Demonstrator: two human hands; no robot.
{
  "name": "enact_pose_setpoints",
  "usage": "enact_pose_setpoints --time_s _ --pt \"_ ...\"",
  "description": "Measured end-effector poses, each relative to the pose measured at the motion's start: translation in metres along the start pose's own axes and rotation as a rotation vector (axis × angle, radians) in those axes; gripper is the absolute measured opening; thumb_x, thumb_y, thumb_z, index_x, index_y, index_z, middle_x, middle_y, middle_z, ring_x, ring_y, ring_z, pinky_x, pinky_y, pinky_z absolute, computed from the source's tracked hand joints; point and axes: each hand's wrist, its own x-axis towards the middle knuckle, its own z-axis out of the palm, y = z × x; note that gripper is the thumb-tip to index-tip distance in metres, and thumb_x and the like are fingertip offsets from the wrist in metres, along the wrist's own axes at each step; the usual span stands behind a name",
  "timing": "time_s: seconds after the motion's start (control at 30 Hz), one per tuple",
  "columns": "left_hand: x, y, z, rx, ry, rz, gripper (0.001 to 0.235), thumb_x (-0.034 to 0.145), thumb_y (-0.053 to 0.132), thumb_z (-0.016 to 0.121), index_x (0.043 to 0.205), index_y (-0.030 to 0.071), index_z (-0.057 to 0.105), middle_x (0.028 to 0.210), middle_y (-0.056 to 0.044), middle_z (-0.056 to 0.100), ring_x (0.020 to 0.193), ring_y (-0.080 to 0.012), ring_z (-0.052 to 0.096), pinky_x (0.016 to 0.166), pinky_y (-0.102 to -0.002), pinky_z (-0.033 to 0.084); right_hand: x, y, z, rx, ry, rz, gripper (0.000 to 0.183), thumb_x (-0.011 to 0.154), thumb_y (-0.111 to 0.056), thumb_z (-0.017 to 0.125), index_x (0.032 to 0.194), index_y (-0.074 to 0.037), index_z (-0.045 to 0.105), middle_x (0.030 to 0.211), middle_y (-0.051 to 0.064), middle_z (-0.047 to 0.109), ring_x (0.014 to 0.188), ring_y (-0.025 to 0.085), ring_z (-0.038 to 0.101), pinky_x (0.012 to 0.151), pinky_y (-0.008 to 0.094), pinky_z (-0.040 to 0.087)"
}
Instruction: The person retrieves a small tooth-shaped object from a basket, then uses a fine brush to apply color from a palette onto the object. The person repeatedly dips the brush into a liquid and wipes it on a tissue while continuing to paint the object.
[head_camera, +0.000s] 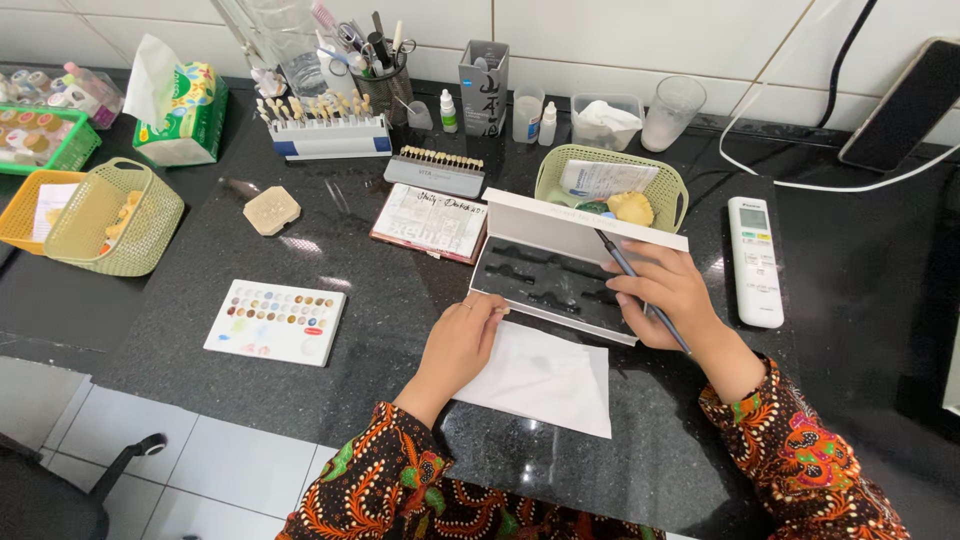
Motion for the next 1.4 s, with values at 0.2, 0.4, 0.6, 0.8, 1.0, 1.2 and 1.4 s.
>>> enact_pose_setpoints --time_s 0.2,0.4,0.6,0.8,1.0,1.2,1.4 --pt "0.005 -0.001 0.004 0.039 -0.004 0.043 0.008 0.099 0.008 0.057 0.106 0.007 0.061 0.100 -0.009 0.067 0.092 -0.0309 0.065 0.082 -0.044 0.048 -0.003 0.008 -0.011 0.352 -0.059 0.094 0.018 0.081 -0.003 0.070 0.098 -0.008 0.071 0.106 0.006 0.076 0.116 0.030 0.067 0.098 0.042 0.051" --pt "0.005 -0.001 0.007 0.026 0.004 0.018 0.009 0.100 0.008 0.056 0.107 0.006 0.061 0.101 -0.010 0.066 0.093 -0.0317 0.064 0.083 -0.044 0.049 0.001 0.045 -0.014 0.901 0.027 0.313 0.015 0.098 -0.006 0.061 0.107 0.002 0.069 0.106 0.020 0.073 0.111 0.030 0.069 0.104 0.044 0.053" --pt "0.006 -0.002 0.000 -0.089 -0.043 -0.091 0.012 0.102 0.010 0.056 0.111 0.004 0.059 0.105 -0.013 0.066 0.092 -0.0351 0.067 0.078 -0.042 0.053 -0.001 0.050 -0.001 1.182 0.228 0.328 0.016 0.104 -0.009 0.058 0.115 0.001 0.064 0.109 0.022 0.072 0.118 0.032 0.067 0.115 0.049 0.047" --pt "0.000 -0.015 -0.004 -0.642 -0.124 -0.234 0.012 0.104 0.008 0.056 0.115 0.003 0.057 0.109 -0.006 0.064 0.095 -0.0145 0.066 0.083 -0.028 0.053 0.007 0.025 -0.009 0.841 0.142 0.234 0.016 0.101 -0.007 0.059 0.115 -0.002 0.064 0.112 0.020 0.072 0.119 0.030 0.066 0.115 0.048 0.047" --pt "-0.001 -0.019 -0.008 -0.731 -0.223 -0.442 0.014 0.104 0.008 0.057 0.117 0.003 0.058 0.105 -0.004 0.060 0.084 -0.0110 0.055 0.072 -0.027 0.046 0.019 -0.004 -0.004 0.553 -0.013 0.157 0.024 0.089 -0.002 0.067 0.113 -0.007 0.066 0.116 0.014 0.073 0.118 0.029 0.068 0.109 0.044 0.050" --pt "-0.001 -0.003 -0.022 -0.284 -0.115 -0.284 0.014 0.100 0.009 0.058 0.113 0.006 0.060 0.108 -0.010 0.070 0.092 -0.0231 0.071 0.079 -0.034 0.055 0.001 -0.053 0.018 0.599 -0.162 0.073 0.037 0.087 0.000 0.069 0.121 -0.010 0.058 0.139 0.016 0.062 0.135 0.035 0.055 0.115 0.047 0.041" --pt "-0.004 -0.002 -0.019 -0.168 -0.104 -0.242 0.014 0.100 0.011 0.055 0.113 0.006 0.058 0.111 -0.011 0.067 0.096 -0.0319 0.071 0.078 -0.040 0.056 -0.019 -0.068 0.040 0.627 -0.216 0.100 0.041 0.089 0.006 0.063 0.125 -0.011 0.052 0.154 0.022 0.049 0.144 0.039 0.043 0.118 0.051 0.032"
